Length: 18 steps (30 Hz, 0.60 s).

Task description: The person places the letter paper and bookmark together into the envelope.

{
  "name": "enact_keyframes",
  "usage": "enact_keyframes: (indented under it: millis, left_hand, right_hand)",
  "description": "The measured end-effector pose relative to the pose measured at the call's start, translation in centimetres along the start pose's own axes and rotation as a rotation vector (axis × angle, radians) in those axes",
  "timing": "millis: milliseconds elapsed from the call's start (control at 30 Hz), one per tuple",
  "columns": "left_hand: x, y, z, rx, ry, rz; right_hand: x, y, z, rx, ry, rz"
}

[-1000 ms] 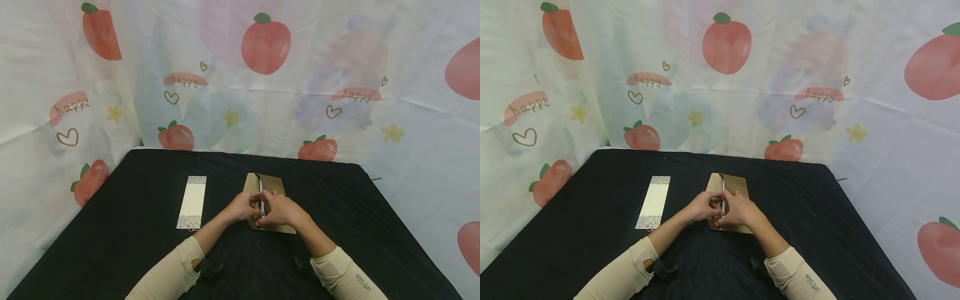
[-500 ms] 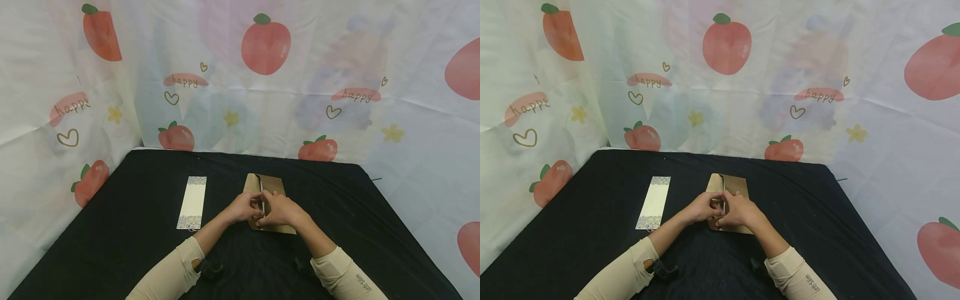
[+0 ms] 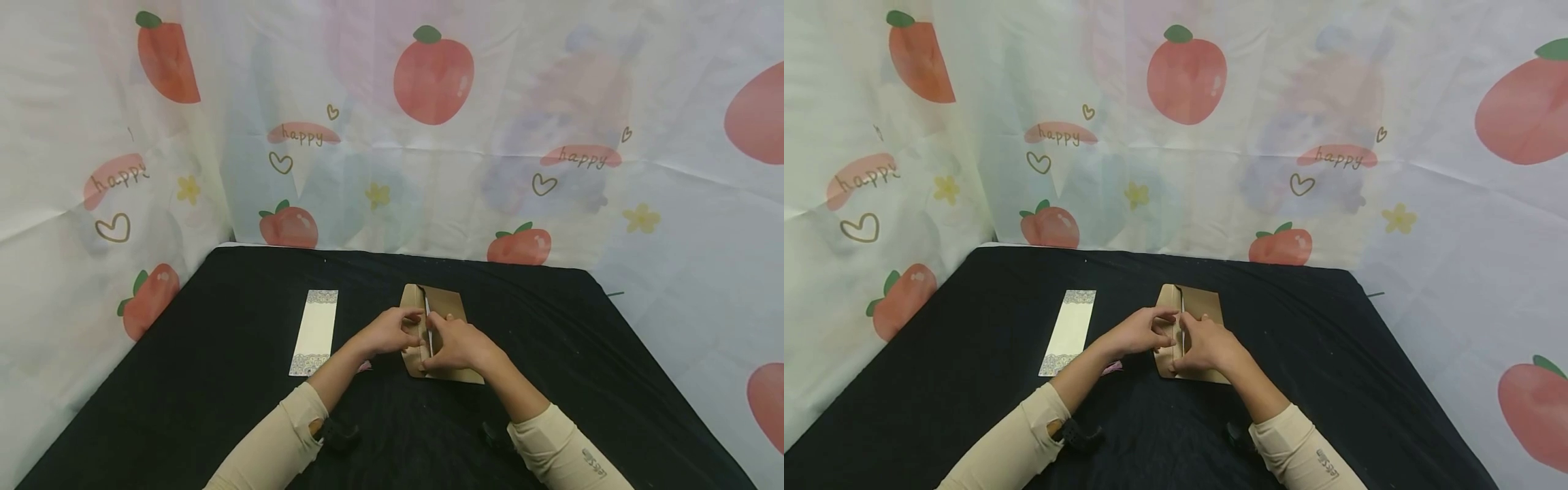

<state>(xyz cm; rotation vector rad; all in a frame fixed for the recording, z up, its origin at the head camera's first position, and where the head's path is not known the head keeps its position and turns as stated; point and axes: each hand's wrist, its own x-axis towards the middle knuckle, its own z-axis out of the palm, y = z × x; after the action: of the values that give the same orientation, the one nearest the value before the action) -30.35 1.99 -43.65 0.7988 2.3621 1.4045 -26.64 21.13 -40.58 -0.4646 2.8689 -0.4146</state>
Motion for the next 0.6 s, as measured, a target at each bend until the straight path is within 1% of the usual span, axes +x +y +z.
enact_keyframes:
  millis: [100,200,367,467,600]
  left_hand:
    - [-0.1,0.1,-0.8,-0.008,-0.022,0.003]
    - [-0.2,0.1,-1.7,-0.006,-0.067,0.022]
    - [-0.6,0.1,-3.3,0.007,-0.15,0.077]
    - [-0.7,-0.1,-4.2,0.027,-0.159,0.088]
    - [-0.9,-0.6,-5.1,0.022,-0.156,0.063]
  right_hand:
    - [0.1,0.0,0.0,0.0,-0.007,0.005]
    - [0.1,0.0,0.0,-0.008,-0.008,0.008]
    - [0.1,-0.1,0.0,-0.019,-0.006,0.014]
    - [0.1,-0.2,0.0,-0.018,-0.002,0.021]
    - [0.1,-0.3,0.1,-0.012,0.005,0.023]
